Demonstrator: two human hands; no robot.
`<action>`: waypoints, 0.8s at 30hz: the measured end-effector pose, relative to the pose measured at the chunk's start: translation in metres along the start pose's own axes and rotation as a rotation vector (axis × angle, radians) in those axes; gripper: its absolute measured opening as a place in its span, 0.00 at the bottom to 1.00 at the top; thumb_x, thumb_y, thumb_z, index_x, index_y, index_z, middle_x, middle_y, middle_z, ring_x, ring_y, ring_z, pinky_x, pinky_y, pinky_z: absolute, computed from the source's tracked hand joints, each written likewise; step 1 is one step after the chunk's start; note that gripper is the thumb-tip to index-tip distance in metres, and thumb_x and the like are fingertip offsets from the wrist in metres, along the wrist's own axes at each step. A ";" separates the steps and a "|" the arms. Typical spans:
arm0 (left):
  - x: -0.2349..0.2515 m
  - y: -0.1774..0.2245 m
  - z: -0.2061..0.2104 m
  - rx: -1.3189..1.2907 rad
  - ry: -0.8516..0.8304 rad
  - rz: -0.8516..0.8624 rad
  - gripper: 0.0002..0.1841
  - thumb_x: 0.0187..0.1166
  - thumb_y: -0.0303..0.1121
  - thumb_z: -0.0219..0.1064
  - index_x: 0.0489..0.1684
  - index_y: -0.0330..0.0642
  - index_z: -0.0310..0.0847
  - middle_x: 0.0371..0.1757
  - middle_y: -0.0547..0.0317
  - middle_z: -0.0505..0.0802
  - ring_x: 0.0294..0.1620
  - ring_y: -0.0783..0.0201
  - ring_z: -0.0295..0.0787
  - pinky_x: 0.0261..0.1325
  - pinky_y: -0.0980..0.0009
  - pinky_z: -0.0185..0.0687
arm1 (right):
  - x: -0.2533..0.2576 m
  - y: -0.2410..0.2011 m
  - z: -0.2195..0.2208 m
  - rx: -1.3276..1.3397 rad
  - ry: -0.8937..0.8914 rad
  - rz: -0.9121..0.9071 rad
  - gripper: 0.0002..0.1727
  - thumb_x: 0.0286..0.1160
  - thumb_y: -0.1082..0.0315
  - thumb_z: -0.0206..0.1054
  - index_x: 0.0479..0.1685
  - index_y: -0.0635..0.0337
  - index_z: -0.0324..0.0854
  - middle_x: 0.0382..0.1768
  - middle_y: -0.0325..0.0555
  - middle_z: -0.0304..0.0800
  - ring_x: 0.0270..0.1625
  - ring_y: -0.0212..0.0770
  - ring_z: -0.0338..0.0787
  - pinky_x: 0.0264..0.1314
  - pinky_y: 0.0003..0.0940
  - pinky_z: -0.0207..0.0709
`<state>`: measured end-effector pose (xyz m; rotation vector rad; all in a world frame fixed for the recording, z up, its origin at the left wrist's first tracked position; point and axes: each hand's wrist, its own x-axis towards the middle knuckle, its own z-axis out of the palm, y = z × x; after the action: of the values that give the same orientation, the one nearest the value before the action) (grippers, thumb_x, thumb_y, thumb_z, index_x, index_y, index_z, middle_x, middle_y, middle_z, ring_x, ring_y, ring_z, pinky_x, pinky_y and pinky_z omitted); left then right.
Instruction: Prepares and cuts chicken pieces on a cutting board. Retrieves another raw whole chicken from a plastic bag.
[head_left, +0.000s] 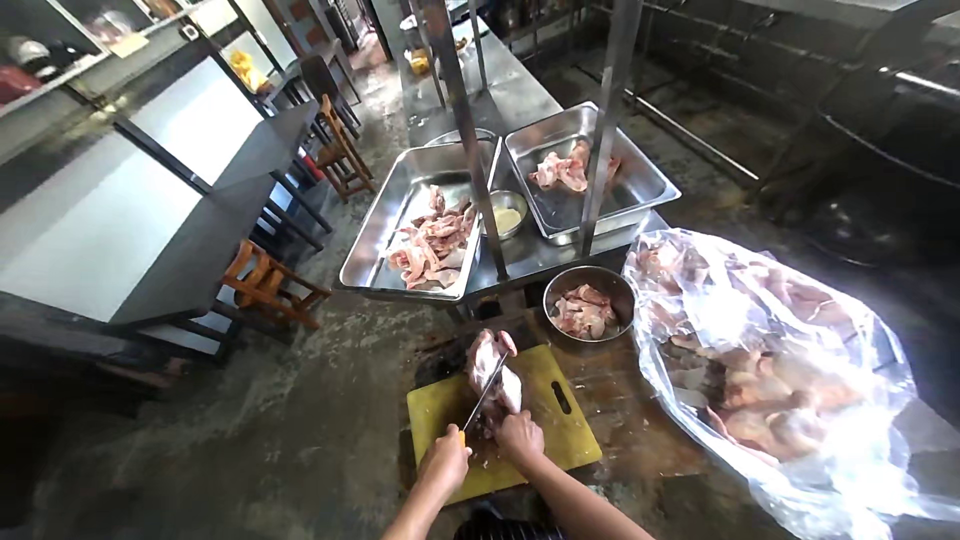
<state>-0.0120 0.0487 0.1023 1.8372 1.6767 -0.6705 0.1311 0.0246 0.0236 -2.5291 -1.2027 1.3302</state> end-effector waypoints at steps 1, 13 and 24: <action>0.000 -0.001 -0.001 -0.008 0.005 -0.002 0.28 0.87 0.46 0.62 0.83 0.46 0.65 0.61 0.43 0.92 0.64 0.44 0.92 0.66 0.43 0.87 | 0.001 0.002 -0.002 -0.009 -0.004 -0.019 0.33 0.77 0.39 0.59 0.59 0.63 0.86 0.74 0.63 0.78 0.66 0.61 0.88 0.62 0.59 0.84; 0.007 -0.028 0.033 0.125 0.170 0.168 0.27 0.90 0.53 0.56 0.82 0.51 0.69 0.54 0.44 0.94 0.58 0.41 0.94 0.61 0.41 0.87 | 0.024 0.111 -0.045 0.300 -0.270 -0.502 0.28 0.85 0.44 0.56 0.47 0.62 0.89 0.40 0.52 0.91 0.42 0.47 0.89 0.54 0.53 0.81; 0.025 -0.030 0.052 0.332 0.302 0.280 0.23 0.90 0.31 0.53 0.84 0.50 0.72 0.65 0.39 0.89 0.62 0.40 0.91 0.63 0.46 0.87 | 0.016 0.137 -0.028 0.509 -0.431 -0.363 0.19 0.81 0.49 0.63 0.48 0.56 0.83 0.27 0.38 0.81 0.25 0.34 0.79 0.32 0.36 0.77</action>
<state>-0.0394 0.0325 0.0457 2.4578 1.5074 -0.6005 0.2403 -0.0522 -0.0203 -1.6444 -1.1153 1.8360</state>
